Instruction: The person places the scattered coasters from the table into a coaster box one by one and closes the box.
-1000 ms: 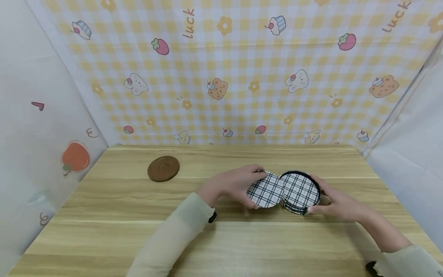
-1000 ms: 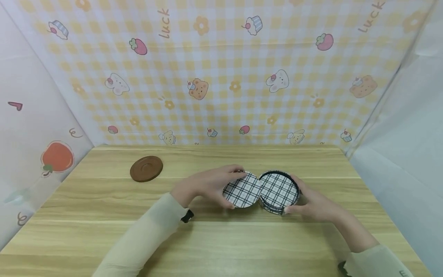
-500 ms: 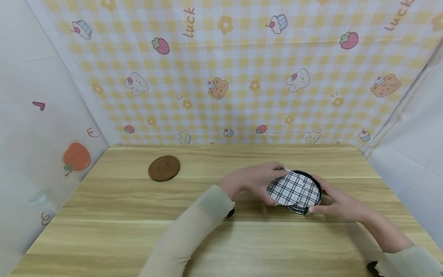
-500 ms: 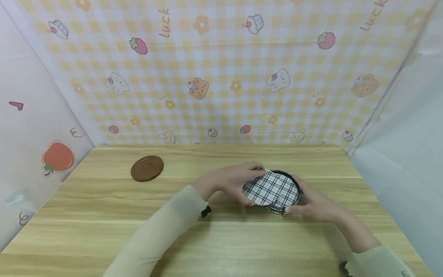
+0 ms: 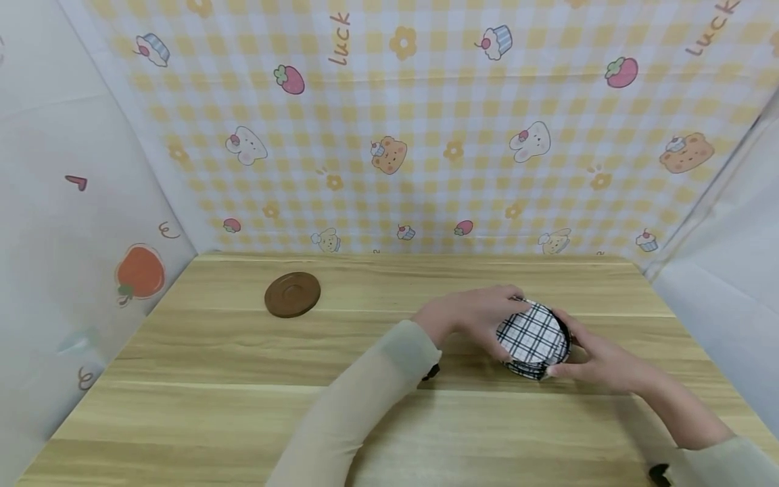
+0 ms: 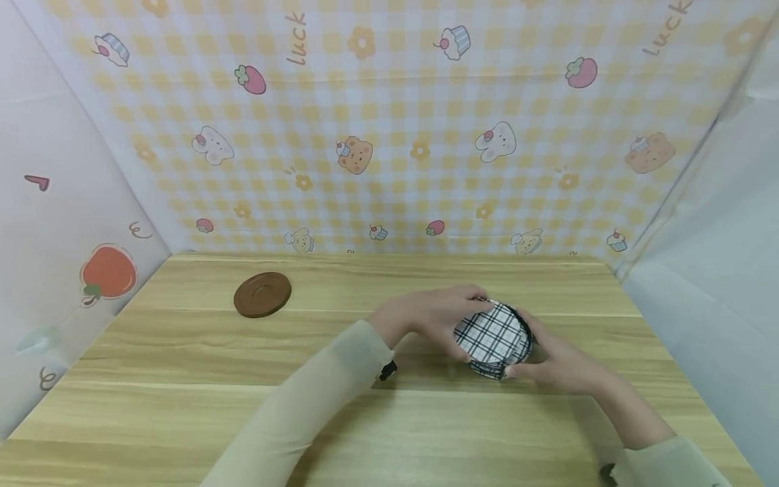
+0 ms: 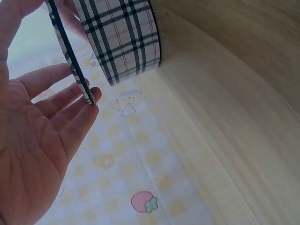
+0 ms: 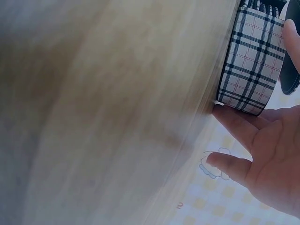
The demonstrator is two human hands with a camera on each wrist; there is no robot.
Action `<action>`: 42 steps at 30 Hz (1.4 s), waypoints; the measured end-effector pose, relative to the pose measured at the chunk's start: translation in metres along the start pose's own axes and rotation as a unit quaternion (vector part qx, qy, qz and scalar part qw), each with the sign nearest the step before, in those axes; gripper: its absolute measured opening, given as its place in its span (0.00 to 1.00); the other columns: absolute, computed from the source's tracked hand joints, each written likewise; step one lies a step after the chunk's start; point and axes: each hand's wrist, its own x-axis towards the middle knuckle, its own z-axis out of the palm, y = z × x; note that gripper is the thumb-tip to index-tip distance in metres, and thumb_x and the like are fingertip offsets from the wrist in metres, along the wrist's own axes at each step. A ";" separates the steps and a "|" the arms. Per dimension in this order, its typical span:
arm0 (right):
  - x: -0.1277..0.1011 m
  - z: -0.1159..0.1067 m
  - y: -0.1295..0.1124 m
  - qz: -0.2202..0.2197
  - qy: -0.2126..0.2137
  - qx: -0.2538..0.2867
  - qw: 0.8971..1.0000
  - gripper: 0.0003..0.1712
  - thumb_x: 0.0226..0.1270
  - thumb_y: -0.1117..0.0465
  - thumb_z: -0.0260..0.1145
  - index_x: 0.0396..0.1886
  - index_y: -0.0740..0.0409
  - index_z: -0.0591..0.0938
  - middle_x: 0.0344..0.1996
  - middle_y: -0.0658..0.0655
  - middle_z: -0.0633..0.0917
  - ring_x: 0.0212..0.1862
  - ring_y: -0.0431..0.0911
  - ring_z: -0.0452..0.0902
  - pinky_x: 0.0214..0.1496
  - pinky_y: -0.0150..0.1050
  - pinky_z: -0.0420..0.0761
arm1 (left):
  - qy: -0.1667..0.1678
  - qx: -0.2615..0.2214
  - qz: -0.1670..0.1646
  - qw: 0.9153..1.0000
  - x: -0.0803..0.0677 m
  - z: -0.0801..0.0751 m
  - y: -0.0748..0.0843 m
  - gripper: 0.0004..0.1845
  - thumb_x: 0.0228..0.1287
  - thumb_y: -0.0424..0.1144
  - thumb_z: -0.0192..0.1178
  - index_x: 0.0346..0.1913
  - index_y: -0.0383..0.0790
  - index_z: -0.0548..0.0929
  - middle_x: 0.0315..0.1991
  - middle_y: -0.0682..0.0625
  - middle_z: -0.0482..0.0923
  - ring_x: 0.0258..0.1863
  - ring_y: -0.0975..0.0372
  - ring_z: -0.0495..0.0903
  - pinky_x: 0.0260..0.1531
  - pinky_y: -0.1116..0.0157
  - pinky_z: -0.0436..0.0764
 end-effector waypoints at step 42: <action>0.001 -0.002 0.000 0.001 -0.012 -0.002 1.000 0.59 0.63 0.55 0.71 0.78 0.72 0.42 0.70 0.81 0.59 0.66 0.76 0.64 0.60 0.59 0.73 | -0.035 0.010 -0.057 0.998 0.023 0.017 -0.002 0.48 0.59 0.62 0.65 0.79 0.53 0.56 0.80 0.55 0.49 0.77 0.63 0.52 0.73 0.70 0.58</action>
